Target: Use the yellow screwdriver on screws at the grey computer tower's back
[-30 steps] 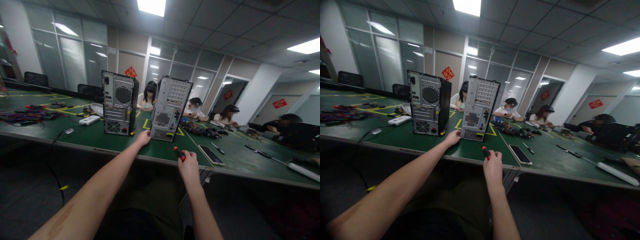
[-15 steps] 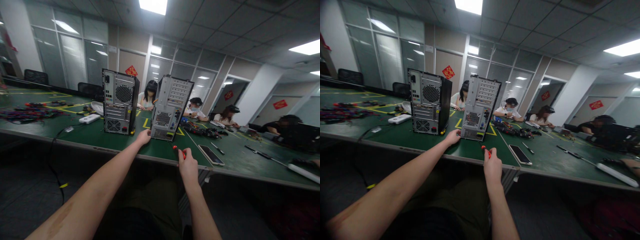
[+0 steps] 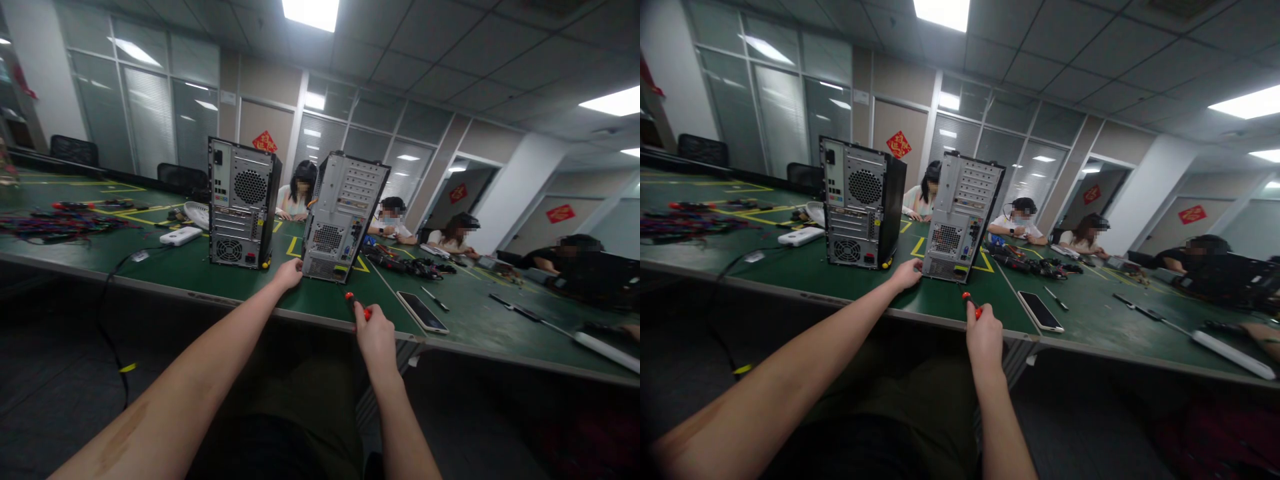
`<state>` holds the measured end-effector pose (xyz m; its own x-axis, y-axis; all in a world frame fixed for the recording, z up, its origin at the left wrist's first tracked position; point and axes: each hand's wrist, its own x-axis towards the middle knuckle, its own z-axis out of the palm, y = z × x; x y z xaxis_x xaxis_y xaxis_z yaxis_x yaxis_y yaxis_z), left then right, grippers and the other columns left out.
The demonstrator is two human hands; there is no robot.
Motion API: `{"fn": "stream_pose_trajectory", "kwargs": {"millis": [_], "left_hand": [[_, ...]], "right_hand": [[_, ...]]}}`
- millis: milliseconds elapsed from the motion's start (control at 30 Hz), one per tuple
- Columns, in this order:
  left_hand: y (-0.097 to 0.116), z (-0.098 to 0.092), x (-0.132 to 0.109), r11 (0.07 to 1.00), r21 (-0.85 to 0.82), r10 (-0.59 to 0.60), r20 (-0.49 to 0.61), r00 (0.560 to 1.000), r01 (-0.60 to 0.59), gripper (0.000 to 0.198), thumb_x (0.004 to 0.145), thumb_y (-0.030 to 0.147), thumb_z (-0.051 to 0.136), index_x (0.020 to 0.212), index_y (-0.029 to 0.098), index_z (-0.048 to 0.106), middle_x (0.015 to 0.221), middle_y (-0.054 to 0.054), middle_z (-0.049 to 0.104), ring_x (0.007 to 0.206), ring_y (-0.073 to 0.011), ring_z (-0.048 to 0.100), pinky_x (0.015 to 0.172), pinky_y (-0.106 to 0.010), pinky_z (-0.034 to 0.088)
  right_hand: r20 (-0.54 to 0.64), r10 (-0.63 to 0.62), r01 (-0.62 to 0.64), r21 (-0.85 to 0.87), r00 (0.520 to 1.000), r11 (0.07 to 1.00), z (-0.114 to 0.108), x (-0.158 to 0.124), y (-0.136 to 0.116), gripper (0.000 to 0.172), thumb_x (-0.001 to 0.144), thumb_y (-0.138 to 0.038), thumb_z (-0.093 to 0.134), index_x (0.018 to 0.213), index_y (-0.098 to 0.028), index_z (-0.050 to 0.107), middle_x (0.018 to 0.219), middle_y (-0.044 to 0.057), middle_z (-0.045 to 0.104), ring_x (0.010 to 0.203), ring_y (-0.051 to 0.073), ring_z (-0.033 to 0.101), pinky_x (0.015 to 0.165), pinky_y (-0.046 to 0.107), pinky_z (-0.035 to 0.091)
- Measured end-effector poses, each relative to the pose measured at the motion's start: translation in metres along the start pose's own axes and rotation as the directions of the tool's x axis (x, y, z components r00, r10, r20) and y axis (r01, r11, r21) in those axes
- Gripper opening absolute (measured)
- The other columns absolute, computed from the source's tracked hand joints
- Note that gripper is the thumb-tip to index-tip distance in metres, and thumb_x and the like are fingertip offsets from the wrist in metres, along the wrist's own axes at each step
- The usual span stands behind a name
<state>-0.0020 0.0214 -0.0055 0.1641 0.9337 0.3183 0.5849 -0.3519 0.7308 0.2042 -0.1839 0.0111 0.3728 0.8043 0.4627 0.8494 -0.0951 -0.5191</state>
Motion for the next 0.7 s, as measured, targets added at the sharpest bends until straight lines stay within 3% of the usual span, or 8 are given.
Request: {"fn": "stream_pose_trajectory", "kwargs": {"millis": [100, 267, 467, 567, 700], "left_hand": [[-0.0001, 0.0004, 0.0001, 1.0, -0.005, 0.003, -0.004, 1.0, -0.003, 0.035, 0.083, 0.007, 0.064, 0.116, 0.019, 0.07, 0.118, -0.007, 0.074, 0.1, -0.0187, 0.071, 0.092, -0.026, 0.053], [-0.001, 0.001, 0.001, 1.0, 0.018, 0.016, -0.02, 1.0, -0.016, 0.035, 0.083, 0.006, 0.063, 0.115, 0.018, 0.07, 0.117, -0.007, 0.075, 0.105, -0.02, 0.07, 0.094, -0.027, 0.051], [-0.0041, 0.002, 0.0036, 1.0, 0.013, 0.008, -0.026, 1.0, -0.007, 0.036, 0.082, 0.006, 0.064, 0.114, 0.02, 0.071, 0.115, -0.006, 0.075, 0.102, -0.0189, 0.071, 0.094, -0.026, 0.052], [-0.0047, 0.002, 0.0034, 1.0, -0.004, 0.002, -0.021, 1.0, -0.002, 0.037, 0.083, 0.007, 0.064, 0.116, 0.02, 0.07, 0.116, -0.006, 0.075, 0.101, -0.0188, 0.071, 0.093, -0.026, 0.052], [-0.0042, 0.0019, 0.0021, 1.0, -0.018, -0.003, -0.018, 1.0, 0.003, 0.035, 0.083, 0.007, 0.064, 0.115, 0.02, 0.07, 0.116, -0.006, 0.075, 0.1, -0.019, 0.072, 0.091, -0.026, 0.052]], "right_hand": [[-0.013, -0.007, 0.007, 0.009, 1.0, 1.0, -0.0002, 0.0004, 0.0001, 0.028, 0.102, -0.043, 0.052, 0.087, -0.021, 0.062, 0.059, 0.002, 0.062, 0.06, 0.022, 0.063, 0.062, 0.028, 0.038], [-0.125, -0.229, 0.213, -0.124, 0.965, 0.969, 0.0038, -0.0013, 0.0042, 0.018, 0.093, -0.027, 0.06, 0.107, -0.018, 0.067, 0.091, 0.008, 0.065, 0.078, 0.022, 0.063, 0.072, 0.029, 0.043], [-0.133, -0.3, 0.282, -0.139, 0.945, 0.949, 0.0071, -0.0012, 0.0077, 0.023, 0.09, -0.016, 0.055, 0.108, -0.019, 0.068, 0.105, 0.008, 0.06, 0.082, 0.02, 0.061, 0.075, 0.029, 0.045], [-0.129, -0.237, 0.226, -0.101, 0.963, 0.969, 0.0072, 0.0009, 0.0079, 0.02, 0.095, -0.03, 0.055, 0.106, -0.018, 0.067, 0.092, 0.008, 0.065, 0.078, 0.022, 0.063, 0.072, 0.03, 0.044], [-0.057, -0.048, 0.044, -0.06, 0.997, 0.997, 0.0087, 0.0003, 0.0041, 0.032, 0.101, -0.047, 0.049, 0.096, -0.019, 0.064, 0.068, 0.004, 0.064, 0.06, 0.021, 0.061, 0.06, 0.028, 0.036]]}}
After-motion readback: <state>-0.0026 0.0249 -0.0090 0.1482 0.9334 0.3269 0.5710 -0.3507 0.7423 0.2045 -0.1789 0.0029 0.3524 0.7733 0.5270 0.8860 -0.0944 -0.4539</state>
